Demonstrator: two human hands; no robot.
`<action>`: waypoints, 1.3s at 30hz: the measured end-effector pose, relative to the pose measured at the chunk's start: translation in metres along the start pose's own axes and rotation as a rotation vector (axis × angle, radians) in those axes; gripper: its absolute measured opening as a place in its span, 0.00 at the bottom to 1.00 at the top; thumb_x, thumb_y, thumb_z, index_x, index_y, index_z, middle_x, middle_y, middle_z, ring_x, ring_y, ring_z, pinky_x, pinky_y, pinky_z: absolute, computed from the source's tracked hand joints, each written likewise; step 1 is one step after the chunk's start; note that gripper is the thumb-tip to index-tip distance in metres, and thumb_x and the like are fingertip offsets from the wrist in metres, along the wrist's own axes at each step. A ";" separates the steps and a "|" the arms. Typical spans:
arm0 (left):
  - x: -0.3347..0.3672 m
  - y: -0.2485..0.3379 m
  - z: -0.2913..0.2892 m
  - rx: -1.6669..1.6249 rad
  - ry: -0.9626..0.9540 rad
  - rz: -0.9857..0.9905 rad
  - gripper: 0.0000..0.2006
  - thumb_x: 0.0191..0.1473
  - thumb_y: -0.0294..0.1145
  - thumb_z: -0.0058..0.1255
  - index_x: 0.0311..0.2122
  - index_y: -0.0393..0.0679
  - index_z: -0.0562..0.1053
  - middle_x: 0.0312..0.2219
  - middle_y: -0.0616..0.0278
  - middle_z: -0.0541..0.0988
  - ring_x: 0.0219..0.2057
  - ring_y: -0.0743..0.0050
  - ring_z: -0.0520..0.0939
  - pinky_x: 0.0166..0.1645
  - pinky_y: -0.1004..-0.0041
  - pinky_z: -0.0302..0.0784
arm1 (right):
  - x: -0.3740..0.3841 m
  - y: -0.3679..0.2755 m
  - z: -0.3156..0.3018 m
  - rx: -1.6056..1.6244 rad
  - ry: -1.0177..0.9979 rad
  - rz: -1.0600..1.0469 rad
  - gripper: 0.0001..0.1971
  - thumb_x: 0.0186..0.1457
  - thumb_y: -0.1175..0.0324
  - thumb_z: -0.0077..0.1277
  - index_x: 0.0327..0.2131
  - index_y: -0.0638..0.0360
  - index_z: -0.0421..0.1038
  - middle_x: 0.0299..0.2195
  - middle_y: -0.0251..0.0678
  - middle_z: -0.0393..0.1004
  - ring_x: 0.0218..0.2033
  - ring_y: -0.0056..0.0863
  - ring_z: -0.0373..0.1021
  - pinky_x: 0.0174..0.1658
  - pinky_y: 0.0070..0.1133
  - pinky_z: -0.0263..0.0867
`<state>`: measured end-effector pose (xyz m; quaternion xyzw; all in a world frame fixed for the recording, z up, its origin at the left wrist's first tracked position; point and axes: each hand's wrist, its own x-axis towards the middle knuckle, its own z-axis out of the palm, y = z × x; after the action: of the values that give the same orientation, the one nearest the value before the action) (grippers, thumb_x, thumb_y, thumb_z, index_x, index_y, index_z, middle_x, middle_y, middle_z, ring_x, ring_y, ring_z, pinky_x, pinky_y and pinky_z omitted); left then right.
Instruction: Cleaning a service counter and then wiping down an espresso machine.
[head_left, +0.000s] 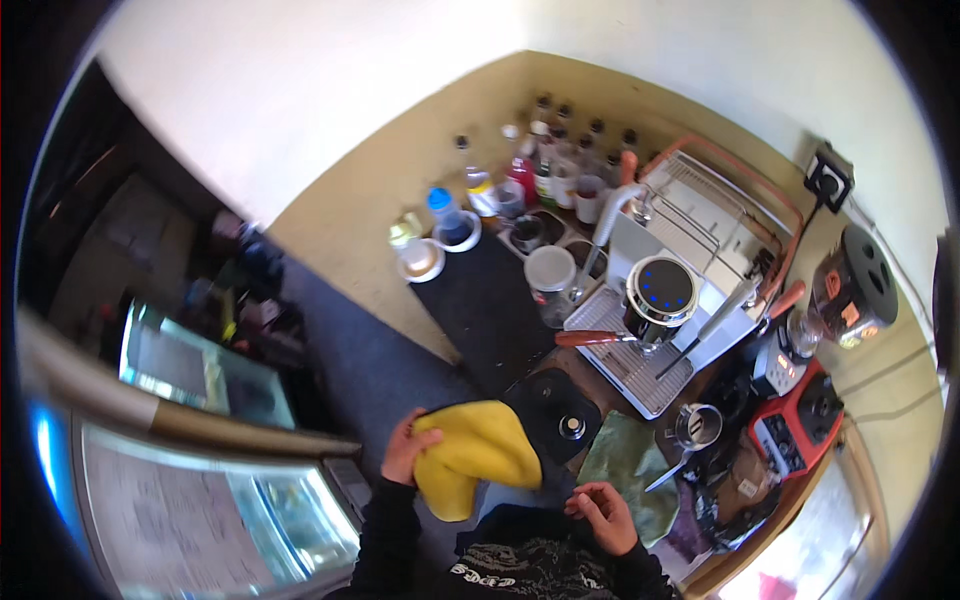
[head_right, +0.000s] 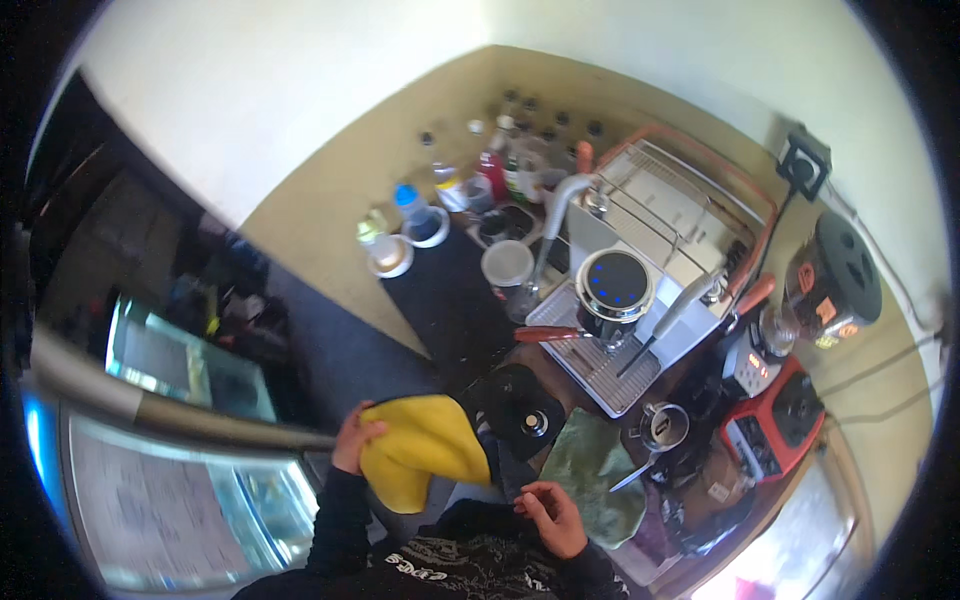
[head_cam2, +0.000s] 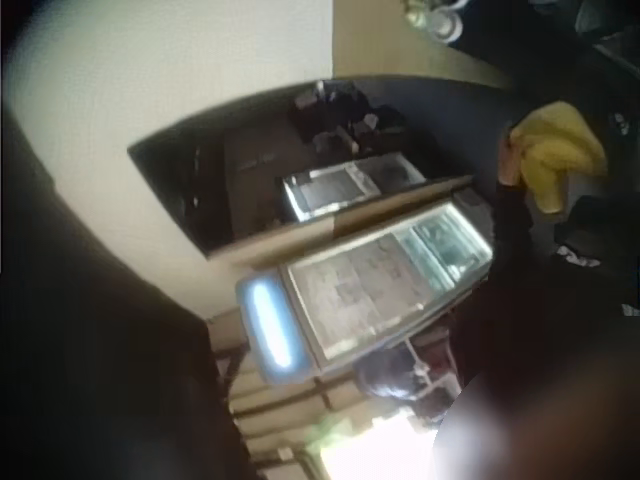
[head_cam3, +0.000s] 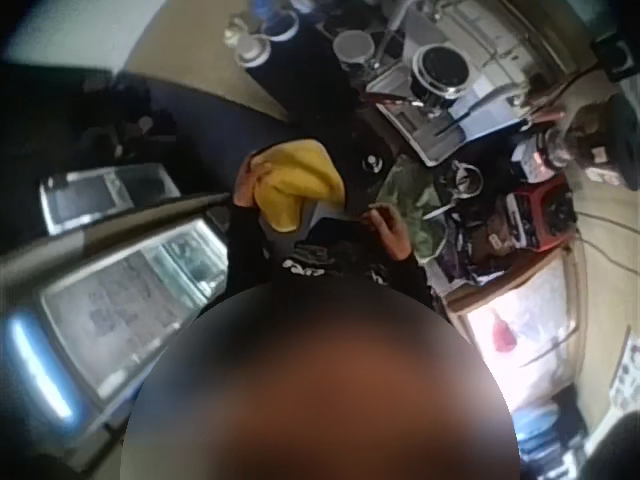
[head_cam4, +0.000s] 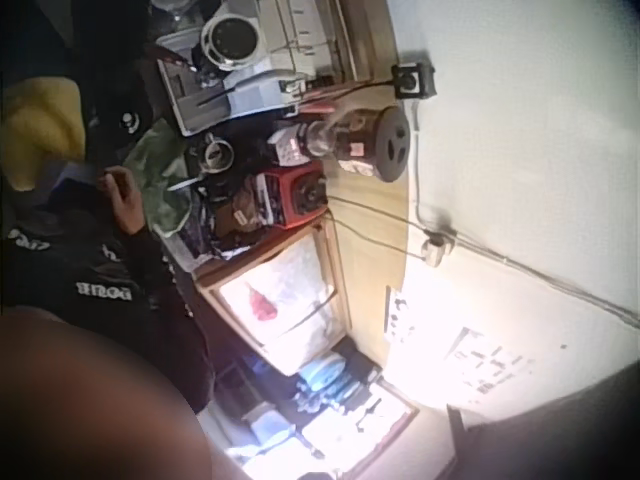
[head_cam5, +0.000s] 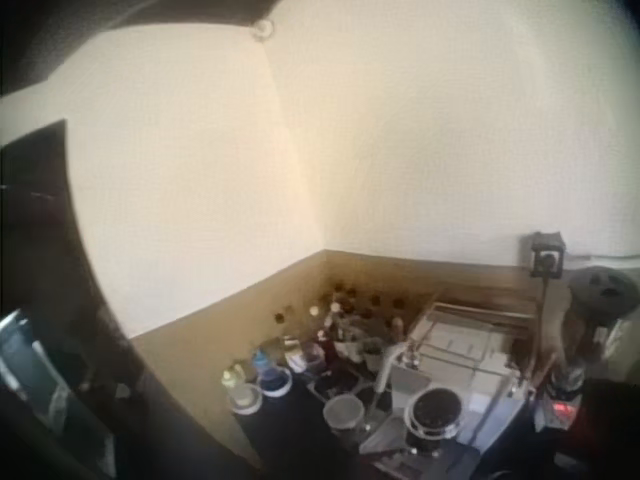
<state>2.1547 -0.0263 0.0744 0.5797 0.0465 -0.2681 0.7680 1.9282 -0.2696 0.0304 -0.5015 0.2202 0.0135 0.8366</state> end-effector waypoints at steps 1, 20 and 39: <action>0.029 0.017 -0.005 0.019 -0.038 -0.048 0.20 0.49 0.21 0.56 0.48 0.39 0.67 0.39 0.58 0.78 0.38 0.69 0.81 0.44 0.71 0.77 | 0.015 -0.003 0.013 0.024 0.060 0.007 0.12 0.62 0.66 0.47 0.44 0.64 0.66 0.37 0.38 0.74 0.39 0.23 0.72 0.42 0.19 0.67; 0.251 0.127 0.048 1.131 -0.902 0.259 0.11 0.52 0.29 0.56 0.39 0.34 0.74 0.25 0.51 0.79 0.27 0.71 0.81 0.32 0.74 0.73 | 0.159 -0.042 0.146 0.158 0.410 -0.027 0.16 0.61 0.70 0.48 0.50 0.64 0.62 0.42 0.36 0.70 0.44 0.23 0.68 0.49 0.20 0.65; 0.300 0.115 -0.008 1.406 -1.127 0.159 0.10 0.46 0.24 0.56 0.36 0.39 0.73 0.32 0.50 0.78 0.38 0.51 0.79 0.43 0.65 0.72 | 0.224 -0.033 0.137 -0.642 0.405 -0.229 0.11 0.47 0.72 0.54 0.35 0.57 0.66 0.29 0.41 0.71 0.32 0.44 0.71 0.32 0.34 0.66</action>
<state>2.4661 -0.1055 0.0564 0.6995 -0.5513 -0.4250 0.1618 2.1870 -0.2145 0.0270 -0.7515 0.3079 -0.1109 0.5728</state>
